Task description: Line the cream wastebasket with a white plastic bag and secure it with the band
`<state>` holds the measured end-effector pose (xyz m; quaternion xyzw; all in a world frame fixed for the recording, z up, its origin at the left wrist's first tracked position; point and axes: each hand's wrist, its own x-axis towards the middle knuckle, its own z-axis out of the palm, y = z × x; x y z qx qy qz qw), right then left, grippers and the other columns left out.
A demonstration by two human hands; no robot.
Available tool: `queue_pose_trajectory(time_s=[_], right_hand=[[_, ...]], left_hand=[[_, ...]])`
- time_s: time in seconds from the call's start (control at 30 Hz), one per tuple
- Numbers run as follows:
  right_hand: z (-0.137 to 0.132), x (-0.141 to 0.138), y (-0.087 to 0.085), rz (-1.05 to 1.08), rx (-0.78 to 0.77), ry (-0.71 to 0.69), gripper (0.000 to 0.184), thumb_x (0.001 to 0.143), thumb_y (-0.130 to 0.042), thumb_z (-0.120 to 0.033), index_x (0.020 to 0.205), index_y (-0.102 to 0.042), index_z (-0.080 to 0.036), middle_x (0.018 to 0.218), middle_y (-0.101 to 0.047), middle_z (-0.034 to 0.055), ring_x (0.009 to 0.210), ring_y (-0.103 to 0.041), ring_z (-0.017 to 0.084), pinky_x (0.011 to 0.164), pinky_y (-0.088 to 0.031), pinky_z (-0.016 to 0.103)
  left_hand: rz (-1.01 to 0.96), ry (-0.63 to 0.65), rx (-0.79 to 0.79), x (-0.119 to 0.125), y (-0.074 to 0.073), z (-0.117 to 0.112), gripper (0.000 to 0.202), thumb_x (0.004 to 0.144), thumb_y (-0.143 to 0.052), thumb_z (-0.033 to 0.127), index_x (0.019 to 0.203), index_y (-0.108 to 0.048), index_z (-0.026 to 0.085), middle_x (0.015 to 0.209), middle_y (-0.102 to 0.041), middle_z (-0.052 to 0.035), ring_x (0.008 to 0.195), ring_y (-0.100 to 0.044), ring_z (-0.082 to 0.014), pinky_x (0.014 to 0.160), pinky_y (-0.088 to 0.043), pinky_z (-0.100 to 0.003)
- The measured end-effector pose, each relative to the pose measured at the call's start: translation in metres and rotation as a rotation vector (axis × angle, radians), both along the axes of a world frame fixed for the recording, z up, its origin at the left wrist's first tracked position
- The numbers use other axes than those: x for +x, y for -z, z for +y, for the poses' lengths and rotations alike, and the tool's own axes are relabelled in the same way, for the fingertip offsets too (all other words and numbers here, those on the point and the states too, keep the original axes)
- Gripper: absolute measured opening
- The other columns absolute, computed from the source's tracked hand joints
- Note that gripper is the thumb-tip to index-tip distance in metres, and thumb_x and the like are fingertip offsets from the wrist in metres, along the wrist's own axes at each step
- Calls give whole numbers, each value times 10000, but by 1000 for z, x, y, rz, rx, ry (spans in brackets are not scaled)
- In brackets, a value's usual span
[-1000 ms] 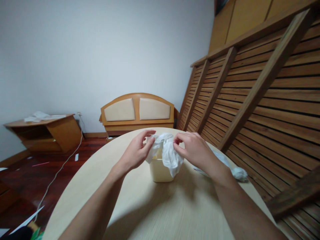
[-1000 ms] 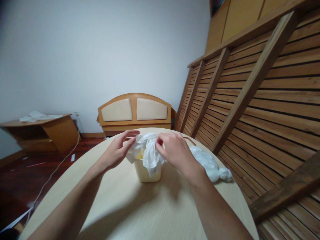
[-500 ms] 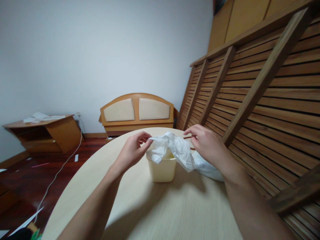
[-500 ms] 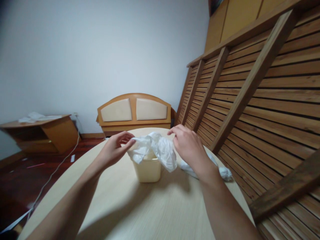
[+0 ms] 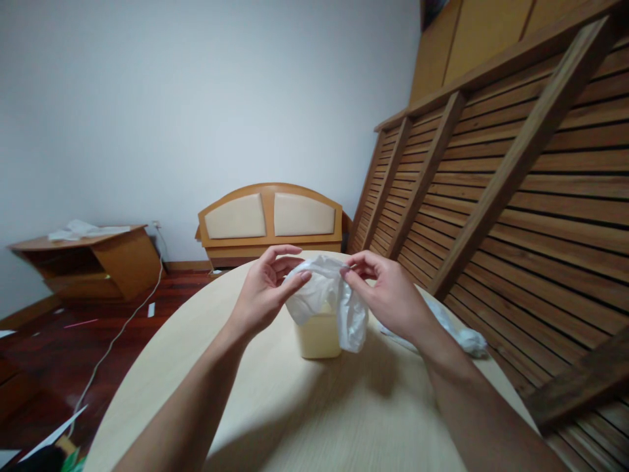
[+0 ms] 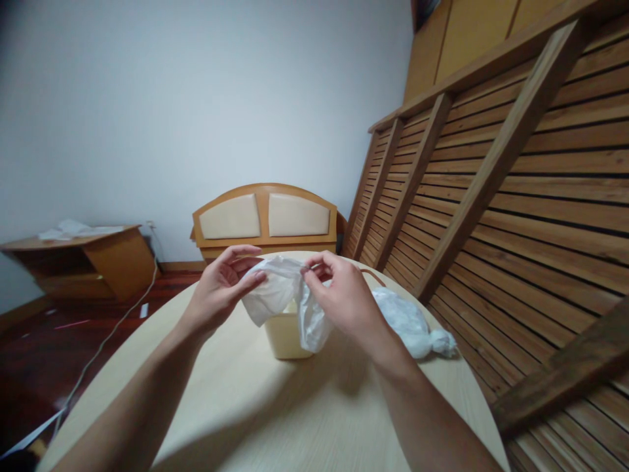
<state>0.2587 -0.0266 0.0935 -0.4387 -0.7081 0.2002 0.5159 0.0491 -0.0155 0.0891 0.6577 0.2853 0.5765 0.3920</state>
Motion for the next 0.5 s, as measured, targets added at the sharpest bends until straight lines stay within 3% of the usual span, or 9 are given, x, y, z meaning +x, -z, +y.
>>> queue_pose_trajectory(time_s=[0.13,0.27,0.37,0.5], right_hand=[[8,11,-5,307,-115,-84,270,756,-691,-424,867,-624,-188,681,-683,5,609,-623,144,565,-480,250],[11,19,-9,413,-84,-55,339,699,-761,-453,862,-610,-198,692,-681,0,651,-636,152,642,-524,276],[14,26,-8,412,-59,8,331,739,-717,-471,913,-599,-216,730,-685,3,670,-646,164,660,-537,297],[21,34,-6,413,-57,93,277,807,-607,-423,1017,-561,-249,793,-682,5,673,-666,178,591,-523,286]], left_hand=[[207,-37,14,3,1,-5,737,682,-853,360,1302,-482,217,1268,-613,-131,1150,-603,-265,929,-512,-376],[385,-102,1,3,6,-6,880,676,-839,356,1419,-387,221,1362,-535,-149,1143,-597,-271,916,-517,-392],[455,-139,22,0,11,-1,690,785,-734,352,1391,-434,214,1270,-609,-126,1067,-632,-242,876,-525,-374],[409,-202,21,-5,13,10,358,829,-667,389,1108,-605,173,1049,-711,-98,945,-665,-223,820,-521,-353]])
